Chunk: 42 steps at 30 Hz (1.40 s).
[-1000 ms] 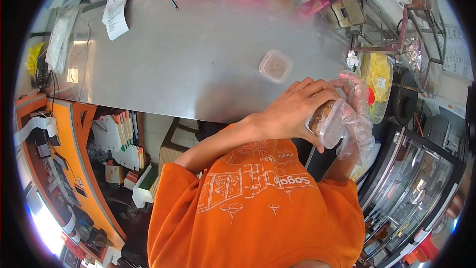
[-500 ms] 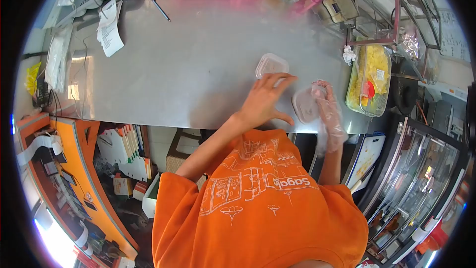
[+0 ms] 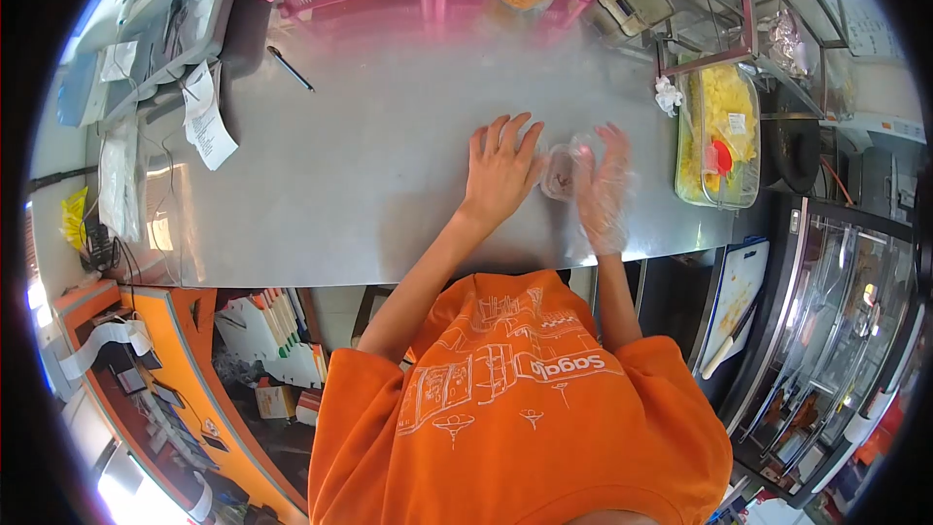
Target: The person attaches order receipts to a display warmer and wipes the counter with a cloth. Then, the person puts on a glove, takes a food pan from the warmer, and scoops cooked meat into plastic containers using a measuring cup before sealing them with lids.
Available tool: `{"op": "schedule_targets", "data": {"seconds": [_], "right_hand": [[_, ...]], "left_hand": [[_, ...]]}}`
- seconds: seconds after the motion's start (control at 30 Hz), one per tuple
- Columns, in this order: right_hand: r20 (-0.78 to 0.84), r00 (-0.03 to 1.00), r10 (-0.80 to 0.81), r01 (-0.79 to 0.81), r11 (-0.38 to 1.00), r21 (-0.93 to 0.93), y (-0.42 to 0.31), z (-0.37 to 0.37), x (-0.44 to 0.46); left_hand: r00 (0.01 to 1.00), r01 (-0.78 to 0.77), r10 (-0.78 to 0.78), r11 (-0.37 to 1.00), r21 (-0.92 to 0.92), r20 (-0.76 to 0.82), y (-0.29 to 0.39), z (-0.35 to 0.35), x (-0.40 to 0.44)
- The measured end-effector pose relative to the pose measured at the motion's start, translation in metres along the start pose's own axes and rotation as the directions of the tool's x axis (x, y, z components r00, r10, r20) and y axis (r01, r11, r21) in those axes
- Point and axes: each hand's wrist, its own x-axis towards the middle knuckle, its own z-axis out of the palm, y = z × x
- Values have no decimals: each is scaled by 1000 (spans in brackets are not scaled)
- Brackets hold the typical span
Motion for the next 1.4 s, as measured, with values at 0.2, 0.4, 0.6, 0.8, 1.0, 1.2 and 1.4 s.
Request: {"op": "schedule_targets", "data": {"seconds": [0.2, 0.4, 0.6, 0.8, 1.0, 1.2, 1.4], "right_hand": [[208, 976, -58, 129, 928, -349, -18, 35, 13], [249, 967, -53, 136, 936, -325, -15, 40, 16], [280, 955, -99, 179, 945, -274, -8, 34, 41], [302, 941, -154, 243, 927, -285, 17, 28, 65], [321, 941, -104, 196, 943, -268, 28, 23, 59], [360, 927, -102, 197, 951, -237, 27, 22, 60], [361, 917, -170, 269, 931, -246, 49, 11, 79]], "left_hand": [[995, -66, 75, 988, 136, -67, -11, 30, 16], [998, -43, 48, 993, 110, -39, -9, 30, 13], [1000, -2, 3, 995, 102, -2, -4, 30, 22], [999, -47, 45, 985, 163, 16, 1, 47, 54], [998, -47, 51, 988, 148, -29, 13, 60, 60], [994, -62, 41, 970, 234, 97, 12, 54, 60], [1000, -6, 6, 995, 97, 1, 26, 70, 78]]}}
